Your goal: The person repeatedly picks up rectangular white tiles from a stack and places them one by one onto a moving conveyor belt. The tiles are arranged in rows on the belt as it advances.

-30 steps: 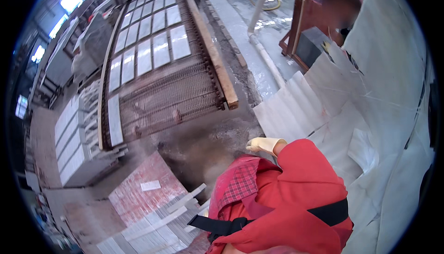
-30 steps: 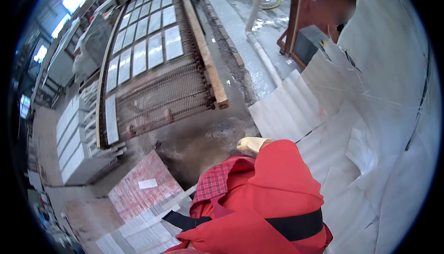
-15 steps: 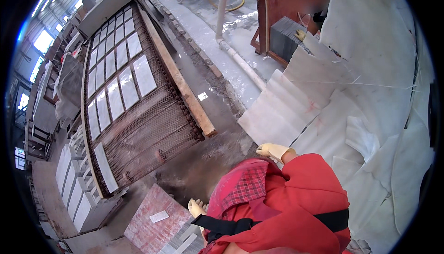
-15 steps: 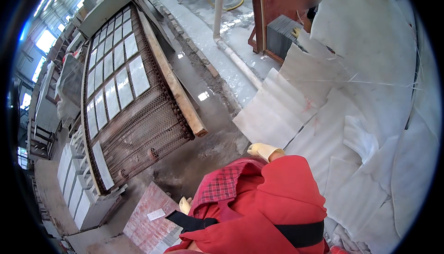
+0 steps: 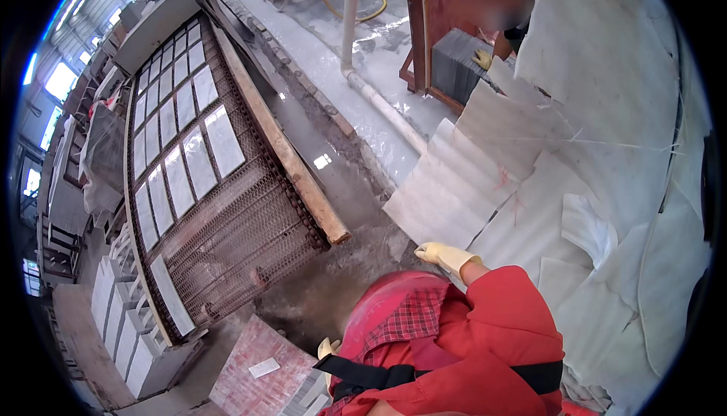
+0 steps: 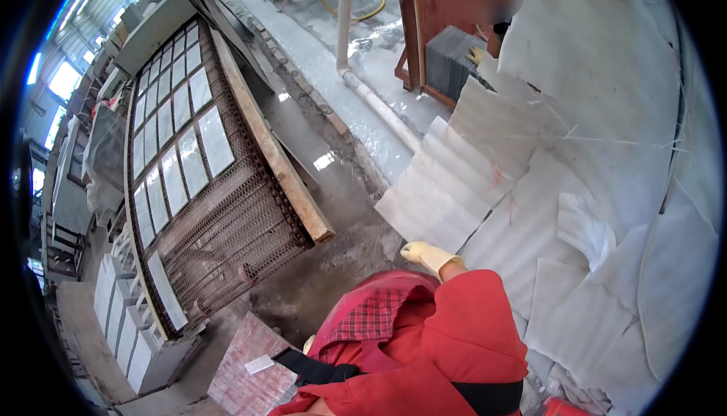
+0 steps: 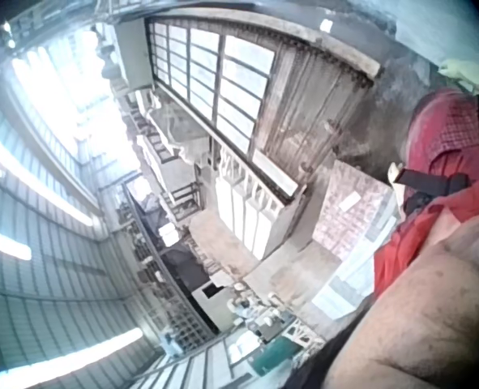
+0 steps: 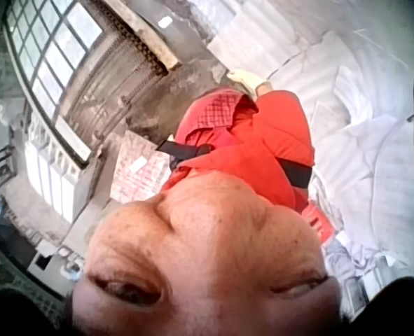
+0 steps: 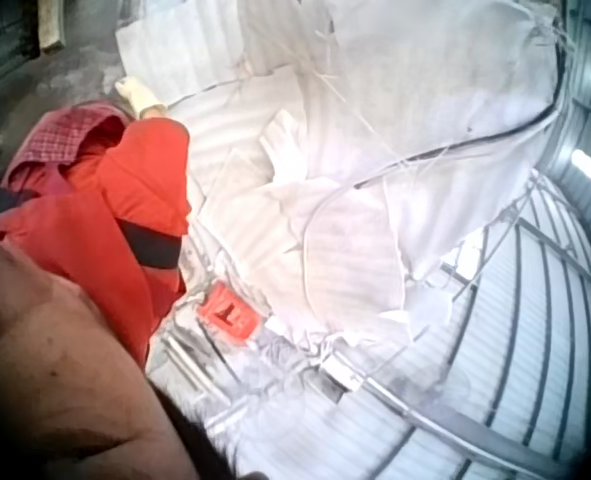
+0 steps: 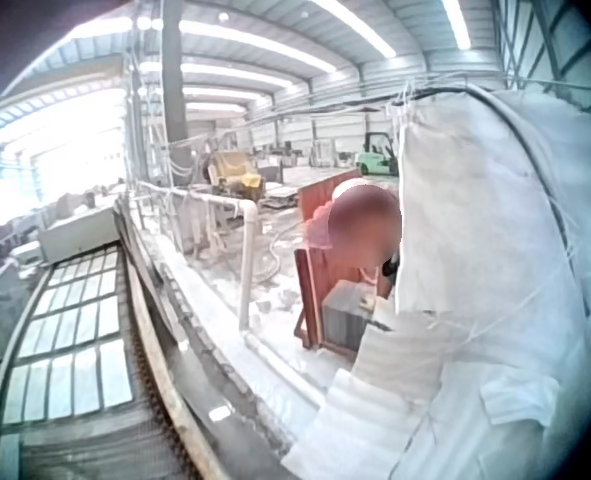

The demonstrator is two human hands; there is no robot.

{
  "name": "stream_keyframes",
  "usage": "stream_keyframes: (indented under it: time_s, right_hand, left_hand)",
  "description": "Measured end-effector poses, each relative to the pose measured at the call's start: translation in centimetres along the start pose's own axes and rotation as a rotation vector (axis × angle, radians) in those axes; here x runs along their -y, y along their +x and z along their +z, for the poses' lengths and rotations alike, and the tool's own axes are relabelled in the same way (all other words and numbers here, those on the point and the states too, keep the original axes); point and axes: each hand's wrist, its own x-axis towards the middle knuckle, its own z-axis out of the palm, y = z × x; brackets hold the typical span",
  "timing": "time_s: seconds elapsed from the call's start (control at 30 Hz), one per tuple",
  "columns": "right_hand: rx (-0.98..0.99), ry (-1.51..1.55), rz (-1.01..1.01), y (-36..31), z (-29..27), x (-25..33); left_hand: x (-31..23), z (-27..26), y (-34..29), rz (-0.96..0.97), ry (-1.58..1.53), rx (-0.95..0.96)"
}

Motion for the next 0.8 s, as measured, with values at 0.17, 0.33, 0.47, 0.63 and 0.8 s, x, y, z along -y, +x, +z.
stream_keyframes:
  time_s: [0.17, 0.33, 0.47, 0.63, 0.8]
  right_hand:
    - [0.01, -0.08, 0.048, -0.6, 0.4, -0.9]
    - [-0.004, -0.09, 0.088, -0.8, 0.3, -1.1]
    - [-0.013, -0.067, 0.074, -1.8, -0.3, 0.6]
    - [0.008, -0.068, 0.084, -2.4, -0.6, 1.2]
    - [-0.013, -0.135, -0.002, -0.5, 0.6, -1.5]
  left_hand:
    - [-0.6, 0.3, 0.9, 0.004, 0.007, 0.04]
    - [-1.8, 2.0, 0.3, 0.064, 0.046, 0.097]
    - [-1.6, 1.7, 1.1, 0.028, 0.033, 0.147]
    - [-0.7, 1.4, 1.9, -0.02, 0.049, 0.158]
    - [-0.6, 2.4, 0.9, 0.032, 0.132, 0.061]
